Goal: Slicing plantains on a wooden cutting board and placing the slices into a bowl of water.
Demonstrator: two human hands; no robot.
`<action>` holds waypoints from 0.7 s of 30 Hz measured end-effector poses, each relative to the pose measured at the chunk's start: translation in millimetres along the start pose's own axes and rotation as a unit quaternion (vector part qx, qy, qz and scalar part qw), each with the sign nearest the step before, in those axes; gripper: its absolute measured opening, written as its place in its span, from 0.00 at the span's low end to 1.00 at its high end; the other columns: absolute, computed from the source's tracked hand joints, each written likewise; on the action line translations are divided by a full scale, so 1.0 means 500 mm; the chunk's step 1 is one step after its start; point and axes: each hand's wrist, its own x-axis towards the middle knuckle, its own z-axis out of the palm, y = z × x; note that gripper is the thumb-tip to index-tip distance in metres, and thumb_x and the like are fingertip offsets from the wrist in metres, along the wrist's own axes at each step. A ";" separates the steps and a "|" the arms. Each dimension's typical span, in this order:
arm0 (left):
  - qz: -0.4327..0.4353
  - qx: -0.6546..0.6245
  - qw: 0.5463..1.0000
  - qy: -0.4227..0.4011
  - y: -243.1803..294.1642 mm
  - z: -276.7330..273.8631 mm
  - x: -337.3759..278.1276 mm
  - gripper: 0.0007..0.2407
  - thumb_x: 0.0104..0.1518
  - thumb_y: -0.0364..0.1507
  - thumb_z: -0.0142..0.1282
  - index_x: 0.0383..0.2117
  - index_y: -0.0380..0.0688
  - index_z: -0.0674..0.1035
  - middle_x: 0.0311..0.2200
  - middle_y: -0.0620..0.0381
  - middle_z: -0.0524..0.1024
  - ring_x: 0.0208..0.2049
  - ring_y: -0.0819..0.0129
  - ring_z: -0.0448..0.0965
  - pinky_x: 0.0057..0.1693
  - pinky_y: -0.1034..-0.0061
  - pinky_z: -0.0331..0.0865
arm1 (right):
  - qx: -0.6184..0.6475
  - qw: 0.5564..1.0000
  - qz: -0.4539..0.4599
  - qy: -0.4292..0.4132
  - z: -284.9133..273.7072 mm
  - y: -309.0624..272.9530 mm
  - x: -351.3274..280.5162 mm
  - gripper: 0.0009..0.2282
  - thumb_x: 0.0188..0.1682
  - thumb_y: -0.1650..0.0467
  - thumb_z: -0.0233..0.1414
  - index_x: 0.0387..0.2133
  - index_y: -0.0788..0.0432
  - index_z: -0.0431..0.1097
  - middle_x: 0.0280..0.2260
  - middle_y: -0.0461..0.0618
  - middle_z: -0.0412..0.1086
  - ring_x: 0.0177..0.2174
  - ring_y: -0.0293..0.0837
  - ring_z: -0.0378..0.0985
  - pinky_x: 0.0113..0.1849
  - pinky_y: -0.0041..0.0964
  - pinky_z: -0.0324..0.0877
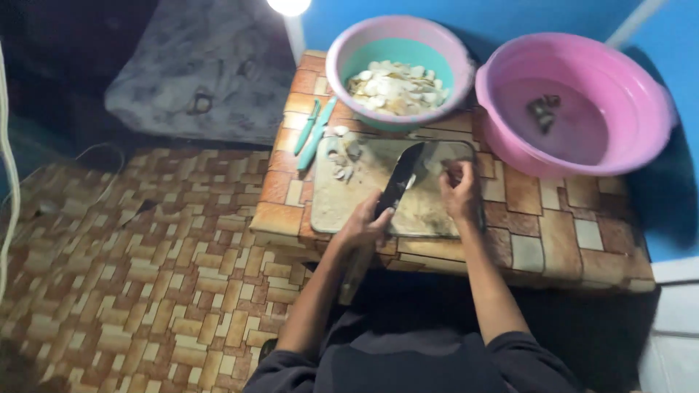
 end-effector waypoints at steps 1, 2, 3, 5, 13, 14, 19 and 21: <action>-0.002 -0.001 1.000 0.008 -0.013 0.000 -0.003 0.06 0.54 0.28 0.47 0.33 0.43 0.66 0.07 0.53 0.69 0.10 0.62 0.75 0.26 0.74 0.72 | 0.003 1.000 -0.003 -0.007 -0.002 -0.002 -0.007 0.09 0.38 0.73 0.53 0.32 0.60 0.66 0.28 0.57 0.68 0.31 0.52 0.74 0.30 0.36 0.72; 0.021 -0.004 1.000 0.009 -0.025 0.002 -0.004 0.06 0.53 0.27 0.48 0.33 0.43 0.66 0.06 0.52 0.69 0.10 0.62 0.75 0.24 0.74 0.71 | -0.002 1.000 -0.009 -0.005 -0.007 -0.002 -0.012 0.09 0.38 0.73 0.53 0.33 0.60 0.66 0.28 0.58 0.67 0.31 0.53 0.74 0.29 0.37 0.72; 0.049 -0.003 0.999 0.007 -0.033 -0.002 0.004 0.07 0.52 0.26 0.50 0.33 0.43 0.65 0.05 0.51 0.68 0.10 0.61 0.75 0.23 0.74 0.70 | -0.004 1.000 -0.017 0.004 -0.008 -0.005 -0.007 0.10 0.38 0.73 0.53 0.33 0.61 0.66 0.29 0.58 0.67 0.32 0.54 0.73 0.29 0.38 0.72; 0.054 -0.023 0.998 0.003 -0.037 -0.006 0.004 0.06 0.53 0.25 0.49 0.34 0.43 0.66 0.05 0.52 0.69 0.09 0.62 0.74 0.21 0.76 0.69 | 0.010 0.999 -0.031 0.012 -0.014 -0.009 -0.006 0.10 0.40 0.72 0.54 0.34 0.62 0.65 0.29 0.59 0.66 0.32 0.54 0.73 0.29 0.39 0.72; 0.080 0.001 0.993 0.090 -0.067 0.002 0.017 0.07 0.53 0.30 0.52 0.33 0.43 0.69 0.13 0.47 0.66 0.16 0.63 0.69 0.22 0.73 0.61 | 0.072 0.988 -0.128 0.055 -0.079 -0.231 0.083 0.09 0.46 0.73 0.52 0.39 0.62 0.64 0.33 0.54 0.62 0.33 0.47 0.68 0.29 0.35 0.72; 0.072 -0.001 0.993 0.097 -0.024 0.003 -0.002 0.07 0.53 0.30 0.52 0.32 0.44 0.69 0.13 0.50 0.66 0.17 0.65 0.69 0.23 0.75 0.61 | 0.072 0.979 -0.177 0.074 -0.080 -0.246 0.108 0.08 0.46 0.75 0.52 0.39 0.63 0.65 0.33 0.53 0.63 0.32 0.47 0.69 0.29 0.34 0.73; 0.090 -0.067 0.992 0.066 -0.034 0.004 -0.001 0.05 0.56 0.26 0.48 0.32 0.42 0.66 0.12 0.48 0.69 0.09 0.64 0.70 0.17 0.78 0.62 | 0.005 0.925 -0.365 0.103 -0.091 -0.325 0.204 0.08 0.45 0.79 0.52 0.37 0.68 0.67 0.31 0.54 0.63 0.30 0.49 0.70 0.27 0.33 0.72; 0.086 -0.170 0.981 0.042 -0.045 0.005 0.004 0.04 0.58 0.22 0.43 0.34 0.41 0.62 0.11 0.49 0.69 0.06 0.63 0.70 0.14 0.79 0.66 | 0.103 0.952 -0.286 0.026 -0.083 -0.337 0.208 0.07 0.46 0.80 0.52 0.37 0.66 0.65 0.28 0.55 0.67 0.26 0.48 0.73 0.26 0.35 0.71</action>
